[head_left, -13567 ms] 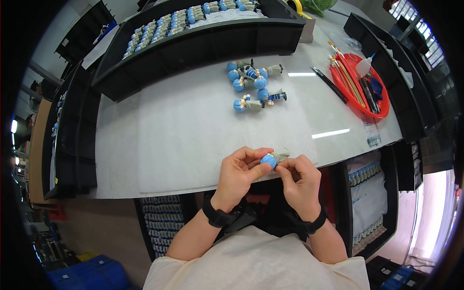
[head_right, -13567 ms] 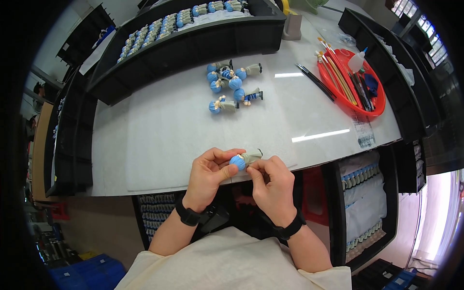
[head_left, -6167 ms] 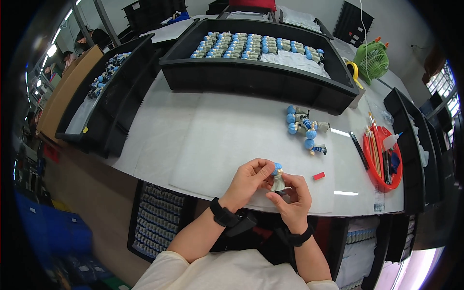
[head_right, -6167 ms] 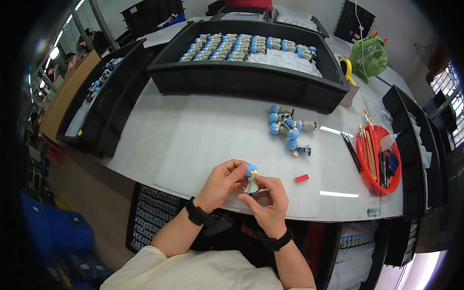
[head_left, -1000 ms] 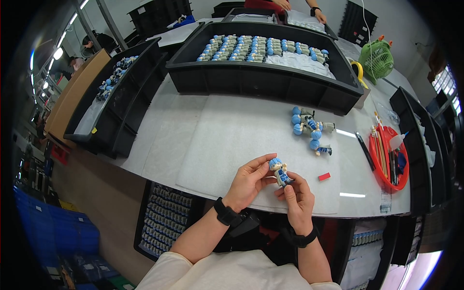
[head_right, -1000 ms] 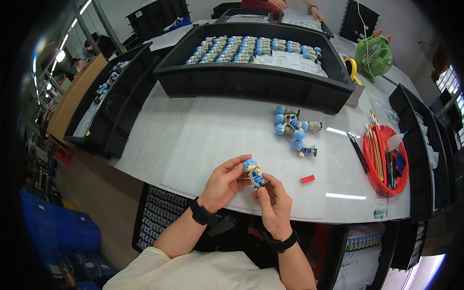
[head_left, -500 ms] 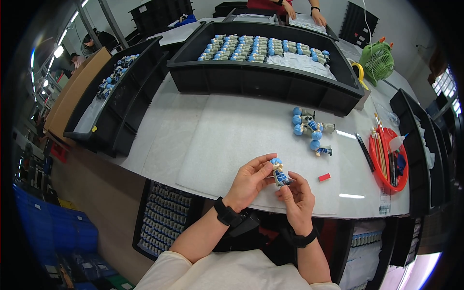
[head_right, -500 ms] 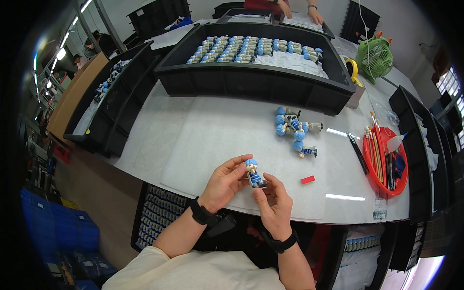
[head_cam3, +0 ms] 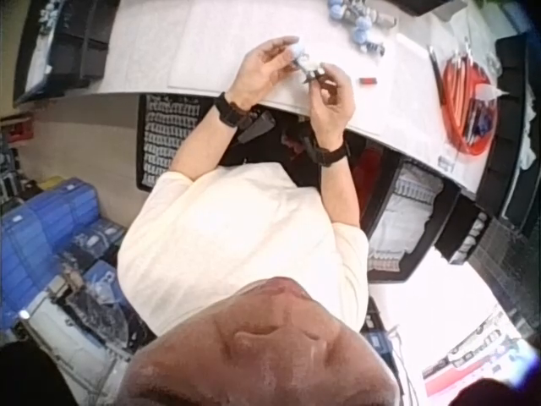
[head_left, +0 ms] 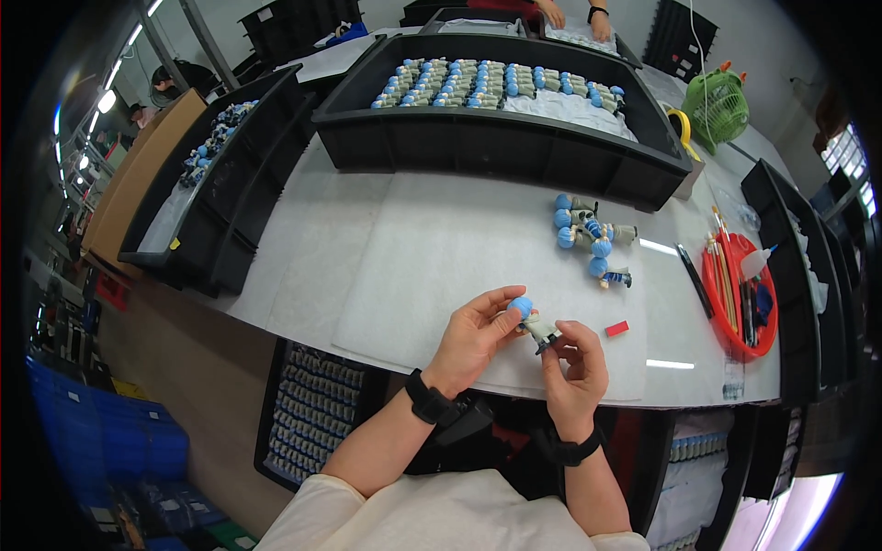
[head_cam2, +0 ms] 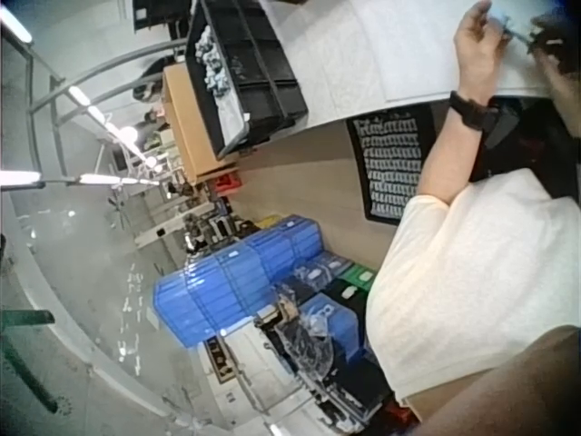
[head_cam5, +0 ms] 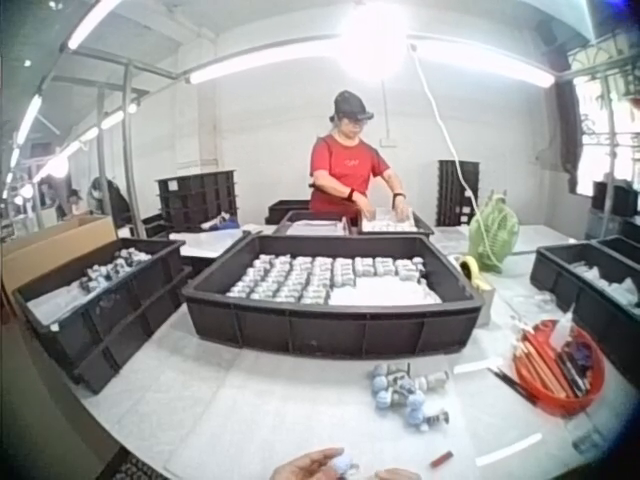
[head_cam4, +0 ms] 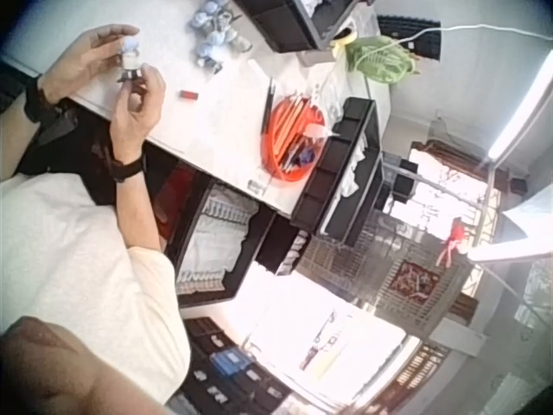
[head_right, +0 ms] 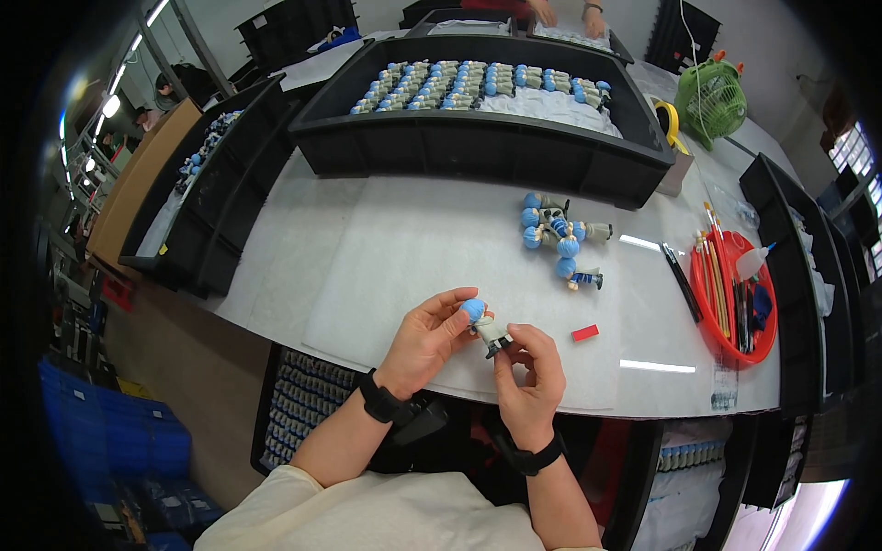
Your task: Assembling small plastic figurines and placing them into organized trays and shipping boxes.
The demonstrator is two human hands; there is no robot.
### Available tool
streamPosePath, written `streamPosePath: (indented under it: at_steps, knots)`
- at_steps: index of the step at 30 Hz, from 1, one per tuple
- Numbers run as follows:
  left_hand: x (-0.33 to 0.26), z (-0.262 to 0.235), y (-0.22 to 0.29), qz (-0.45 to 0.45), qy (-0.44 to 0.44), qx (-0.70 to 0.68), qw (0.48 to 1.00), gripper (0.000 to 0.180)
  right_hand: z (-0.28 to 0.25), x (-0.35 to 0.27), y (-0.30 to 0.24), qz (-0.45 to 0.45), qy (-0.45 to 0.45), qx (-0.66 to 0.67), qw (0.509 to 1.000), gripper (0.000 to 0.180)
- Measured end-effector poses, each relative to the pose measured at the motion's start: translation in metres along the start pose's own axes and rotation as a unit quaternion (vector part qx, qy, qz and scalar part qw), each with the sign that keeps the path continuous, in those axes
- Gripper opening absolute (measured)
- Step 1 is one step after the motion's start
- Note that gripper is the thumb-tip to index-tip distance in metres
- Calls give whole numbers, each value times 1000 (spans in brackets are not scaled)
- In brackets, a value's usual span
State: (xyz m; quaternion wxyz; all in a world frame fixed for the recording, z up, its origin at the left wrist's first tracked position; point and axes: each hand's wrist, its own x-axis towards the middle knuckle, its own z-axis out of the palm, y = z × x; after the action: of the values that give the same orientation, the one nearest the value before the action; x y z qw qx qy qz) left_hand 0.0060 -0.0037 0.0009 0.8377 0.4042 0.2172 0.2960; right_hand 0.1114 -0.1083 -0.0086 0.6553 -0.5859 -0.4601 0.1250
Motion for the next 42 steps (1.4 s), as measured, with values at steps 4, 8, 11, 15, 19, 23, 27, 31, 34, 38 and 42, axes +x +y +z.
streamPosePath:
  at_steps: [4, 8, 11, 15, 19, 23, 27, 31, 34, 38, 42]
  knots:
    - [0, 1, 0, 9, -1, -19, 1000, 29, 1, -1, 0, 39, 21, 36, 998, 37]
    - [-1, 0, 1, 14, -5, -28, 999, 29, 1, -2, 0, 67, 11, 49, 997, 36]
    - [0, 0, 1, 2, -22, -38, 999, 29, 2, -1, -5, 90, 9, 67, 994, 33]
    - [-1, 1, 4, -21, -14, -53, 998, 28, 2, -2, -4, 102, 9, 68, 992, 32]
    - [-1, 1, 4, -24, -13, -57, 998, 28, 2, -2, -5, 108, 5, 70, 992, 32]
    - [-1, 0, 3, -26, -12, -60, 998, 28, 2, -2, -6, 116, 2, 66, 991, 31]
    - [-1, 0, 4, -29, -9, -50, 998, 28, 1, -2, -8, 133, 2, 90, 987, 31]
    - [-1, 3, 2, 0, -3, -17, 1000, 29, 0, -1, -7, 138, -19, 106, 985, 34]
    - [-1, 1, 1, 1, -8, -18, 1000, 29, 2, -1, -6, 114, -23, 68, 991, 36]
    - [0, 0, 1, -6, -8, -21, 1000, 28, 2, -1, -5, 114, -22, 55, 992, 38]
    - [0, -2, 0, -16, -15, -66, 998, 29, 2, -1, -6, 111, -16, 54, 992, 37]
